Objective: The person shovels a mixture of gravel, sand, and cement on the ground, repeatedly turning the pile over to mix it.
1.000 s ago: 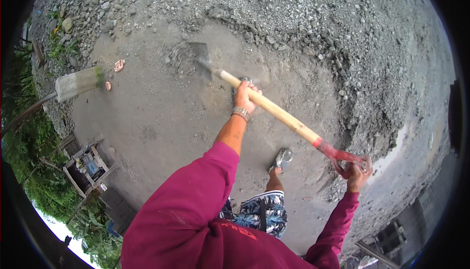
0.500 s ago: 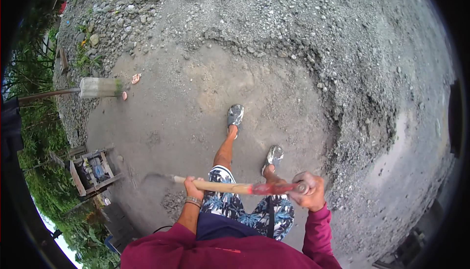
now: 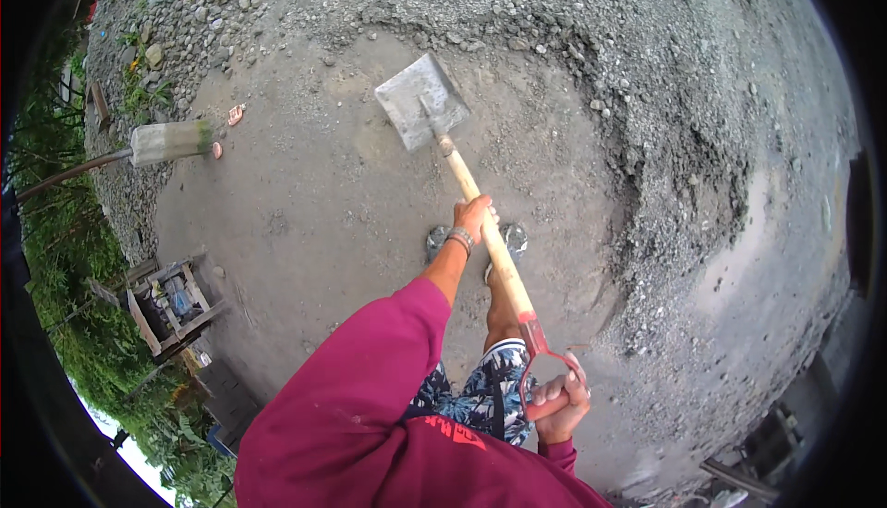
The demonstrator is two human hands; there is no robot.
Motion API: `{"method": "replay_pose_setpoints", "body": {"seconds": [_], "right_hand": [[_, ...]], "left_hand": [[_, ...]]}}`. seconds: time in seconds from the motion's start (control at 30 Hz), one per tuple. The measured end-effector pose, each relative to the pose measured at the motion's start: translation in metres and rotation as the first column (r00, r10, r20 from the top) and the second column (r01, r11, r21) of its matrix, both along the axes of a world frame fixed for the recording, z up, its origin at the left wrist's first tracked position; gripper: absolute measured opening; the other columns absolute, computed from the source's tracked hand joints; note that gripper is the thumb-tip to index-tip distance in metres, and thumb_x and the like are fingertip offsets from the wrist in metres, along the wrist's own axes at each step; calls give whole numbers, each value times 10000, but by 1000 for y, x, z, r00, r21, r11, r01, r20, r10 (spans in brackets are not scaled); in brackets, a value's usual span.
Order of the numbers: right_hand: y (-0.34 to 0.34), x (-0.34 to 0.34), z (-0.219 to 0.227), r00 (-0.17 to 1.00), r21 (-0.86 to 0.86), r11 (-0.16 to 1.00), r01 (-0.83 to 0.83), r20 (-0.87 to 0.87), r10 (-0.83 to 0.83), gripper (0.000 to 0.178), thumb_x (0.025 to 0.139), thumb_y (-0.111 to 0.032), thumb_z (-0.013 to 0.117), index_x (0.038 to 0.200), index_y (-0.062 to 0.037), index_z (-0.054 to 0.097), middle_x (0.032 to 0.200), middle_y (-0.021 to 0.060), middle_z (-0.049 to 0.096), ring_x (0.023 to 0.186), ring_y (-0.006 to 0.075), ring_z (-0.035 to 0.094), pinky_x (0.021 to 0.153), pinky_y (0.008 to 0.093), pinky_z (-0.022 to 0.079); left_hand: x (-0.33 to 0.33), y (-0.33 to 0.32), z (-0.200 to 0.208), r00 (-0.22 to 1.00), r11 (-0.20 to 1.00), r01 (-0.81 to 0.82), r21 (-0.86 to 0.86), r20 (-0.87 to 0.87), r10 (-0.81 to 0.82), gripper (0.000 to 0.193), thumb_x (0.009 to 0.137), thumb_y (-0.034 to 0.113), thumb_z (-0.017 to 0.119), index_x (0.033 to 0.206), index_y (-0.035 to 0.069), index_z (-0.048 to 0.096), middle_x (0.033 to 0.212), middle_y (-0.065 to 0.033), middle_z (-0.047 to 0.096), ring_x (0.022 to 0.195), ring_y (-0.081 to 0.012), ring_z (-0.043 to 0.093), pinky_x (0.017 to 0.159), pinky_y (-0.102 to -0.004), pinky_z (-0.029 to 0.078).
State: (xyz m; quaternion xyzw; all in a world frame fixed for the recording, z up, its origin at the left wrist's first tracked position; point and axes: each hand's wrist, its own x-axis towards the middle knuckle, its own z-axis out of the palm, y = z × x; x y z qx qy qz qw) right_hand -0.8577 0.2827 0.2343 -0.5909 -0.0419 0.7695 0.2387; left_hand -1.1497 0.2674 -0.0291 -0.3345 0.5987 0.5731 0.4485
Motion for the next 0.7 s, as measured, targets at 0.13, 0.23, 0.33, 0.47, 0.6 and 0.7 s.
{"method": "replay_pose_setpoints", "body": {"seconds": [0.13, 0.23, 0.33, 0.47, 0.6, 0.7], "right_hand": [[26, -95, -36, 982, -147, 971, 189, 50, -184, 346, 871, -162, 546, 1188, -41, 483, 562, 29, 464, 439, 152, 461, 432, 304, 442], [27, -125, -36, 975, -94, 971, 219, 60, -214, 354, 882, -163, 548, 1204, -37, 473, 568, 27, 461, 445, 145, 467, 425, 298, 441], [22, -138, -24, 982, -18, 988, 152, 114, -149, 385, 884, -158, 549, 1227, -13, 447, 571, 30, 461, 441, 139, 465, 413, 293, 436], [14, -128, 18, 966, -32, 975, 220, 145, -213, 412, 863, -126, 537, 1225, 32, 418, 564, 39, 468, 431, 137, 476, 400, 293, 444], [54, -180, 8, 974, 35, 973, 227, -24, -227, 379, 844, -106, 521, 1193, 23, 444, 544, 43, 469, 426, 150, 505, 417, 299, 482], [111, -284, -32, 937, -36, 959, 281, -206, -282, 375, 833, -94, 520, 1182, 26, 453, 547, 46, 484, 428, 159, 524, 430, 305, 502]], "left_hand": [[5, 33, -5, 983, 993, 18, 114, 179, -39, 146, 781, 151, 624, 802, 62, 510, 623, -47, 513, 522, -202, 549, 493, -376, 507], [-9, 36, 9, 969, 973, -34, 226, 247, -23, 130, 800, 160, 610, 806, 91, 501, 610, -23, 490, 517, -187, 526, 487, -377, 486], [-9, 33, 37, 953, 984, 0, 178, 297, -54, 128, 803, 172, 610, 801, 106, 500, 607, -14, 493, 500, -165, 503, 466, -370, 457], [17, 14, 72, 922, 996, -21, 82, 388, -13, 165, 820, 197, 596, 750, 87, 495, 585, -56, 488, 457, -221, 508, 434, -429, 455], [-42, 53, 62, 909, 990, -19, 141, 415, -42, 117, 795, 140, 586, 761, 66, 502, 613, -61, 507, 478, -227, 525, 426, -413, 451], [-160, 92, 19, 984, 999, 40, -21, 173, -36, 94, 812, 129, 566, 793, 92, 482, 601, -35, 488, 477, -196, 511, 434, -371, 453]]}}
